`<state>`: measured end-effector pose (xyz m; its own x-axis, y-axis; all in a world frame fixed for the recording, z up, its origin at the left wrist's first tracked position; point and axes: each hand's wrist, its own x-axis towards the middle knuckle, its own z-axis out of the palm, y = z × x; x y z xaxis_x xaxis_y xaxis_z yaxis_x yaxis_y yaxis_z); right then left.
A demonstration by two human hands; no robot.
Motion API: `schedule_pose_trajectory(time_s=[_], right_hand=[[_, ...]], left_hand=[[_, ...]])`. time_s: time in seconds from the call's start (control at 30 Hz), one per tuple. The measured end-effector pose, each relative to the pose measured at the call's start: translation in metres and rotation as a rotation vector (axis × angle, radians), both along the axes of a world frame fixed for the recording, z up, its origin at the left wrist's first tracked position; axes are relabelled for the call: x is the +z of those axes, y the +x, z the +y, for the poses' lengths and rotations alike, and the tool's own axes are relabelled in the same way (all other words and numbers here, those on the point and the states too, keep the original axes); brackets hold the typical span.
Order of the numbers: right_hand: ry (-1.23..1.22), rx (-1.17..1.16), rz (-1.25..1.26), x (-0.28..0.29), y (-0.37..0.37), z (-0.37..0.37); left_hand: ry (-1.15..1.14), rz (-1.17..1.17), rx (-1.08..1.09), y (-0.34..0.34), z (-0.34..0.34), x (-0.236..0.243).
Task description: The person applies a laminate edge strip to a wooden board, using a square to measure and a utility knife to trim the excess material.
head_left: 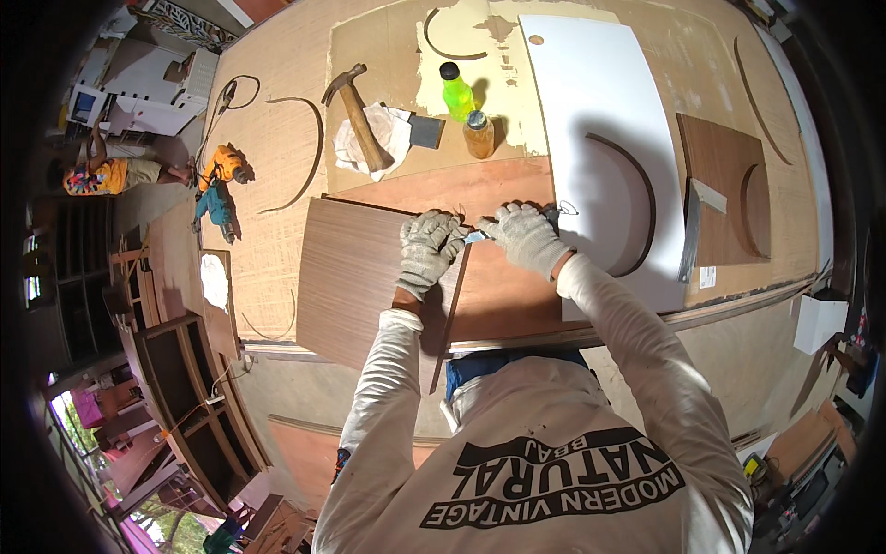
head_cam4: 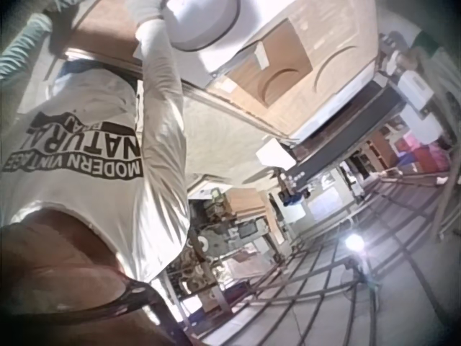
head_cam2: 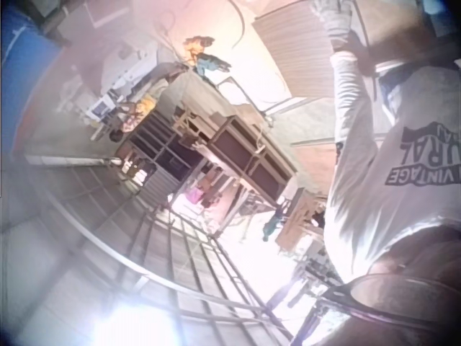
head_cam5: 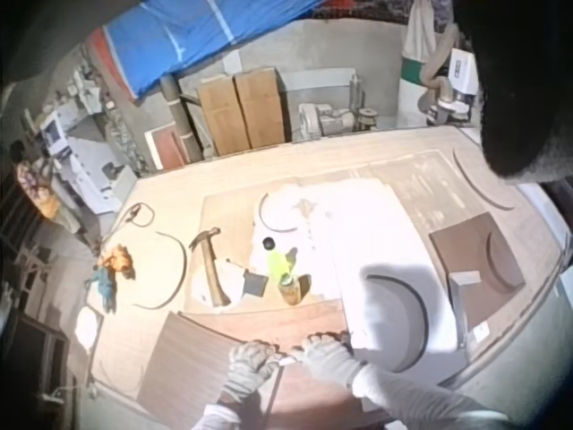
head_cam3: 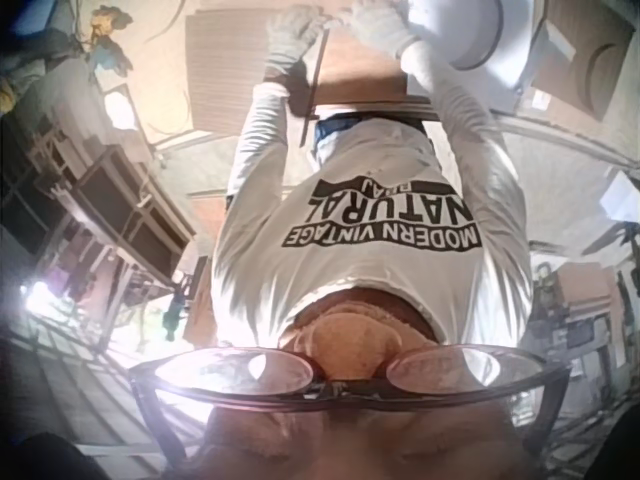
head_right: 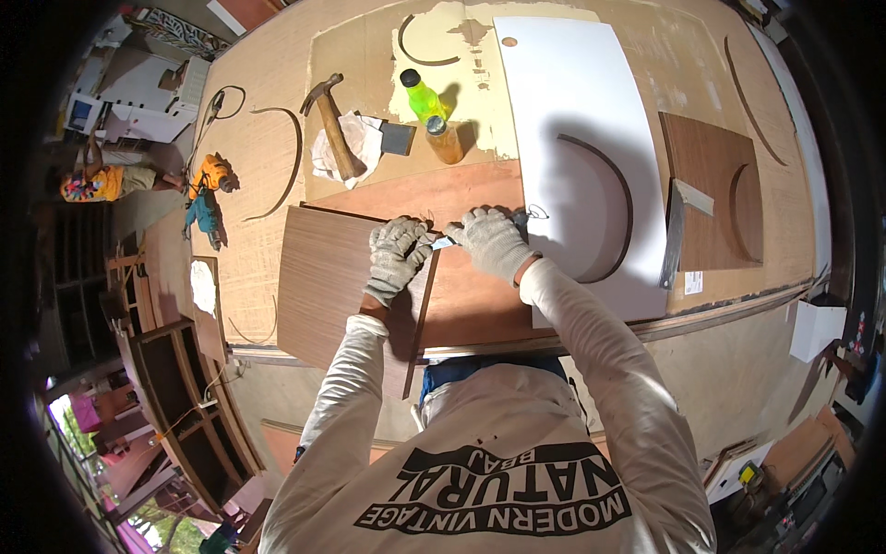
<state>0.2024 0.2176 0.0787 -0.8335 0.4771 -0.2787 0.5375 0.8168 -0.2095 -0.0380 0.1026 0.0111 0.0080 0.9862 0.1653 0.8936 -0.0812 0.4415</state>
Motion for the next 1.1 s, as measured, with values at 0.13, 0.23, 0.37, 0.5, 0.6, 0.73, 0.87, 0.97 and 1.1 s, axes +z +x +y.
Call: schedule_pose_trajectory(time_s=[0.13,0.23,0.37,0.5,0.6,0.73,0.87,0.97,1.1], right_hand=[[0.002,0.041,0.043,-0.004,-0.004,0.005],[-0.028,0.059,0.087,0.0,-0.003,0.008],[-0.045,0.074,0.091,-0.005,-0.011,0.009],[-0.04,0.1,0.113,-0.013,-0.013,0.007],[-0.038,0.077,0.094,-0.013,-0.016,0.006],[-0.054,0.073,0.114,-0.01,-0.021,0.002],[-0.072,0.034,0.087,-0.02,-0.022,0.0],[-0.087,0.036,0.073,-0.019,-0.022,0.0],[-0.082,0.061,0.021,-0.013,-0.027,0.0]], left_hand=[[0.037,0.052,0.024,0.0,-0.003,-0.006],[0.04,0.058,0.016,0.001,-0.002,-0.007],[0.061,0.041,0.011,0.001,-0.002,-0.006],[0.076,0.047,-0.002,0.003,0.002,0.001],[0.103,0.063,-0.011,0.004,0.003,0.006],[0.167,0.078,-0.012,0.0,0.002,0.005],[0.166,0.011,-0.001,0.006,0.012,0.011],[0.104,0.048,-0.016,0.004,0.008,0.013],[0.217,0.067,-0.011,0.001,0.007,0.005]])
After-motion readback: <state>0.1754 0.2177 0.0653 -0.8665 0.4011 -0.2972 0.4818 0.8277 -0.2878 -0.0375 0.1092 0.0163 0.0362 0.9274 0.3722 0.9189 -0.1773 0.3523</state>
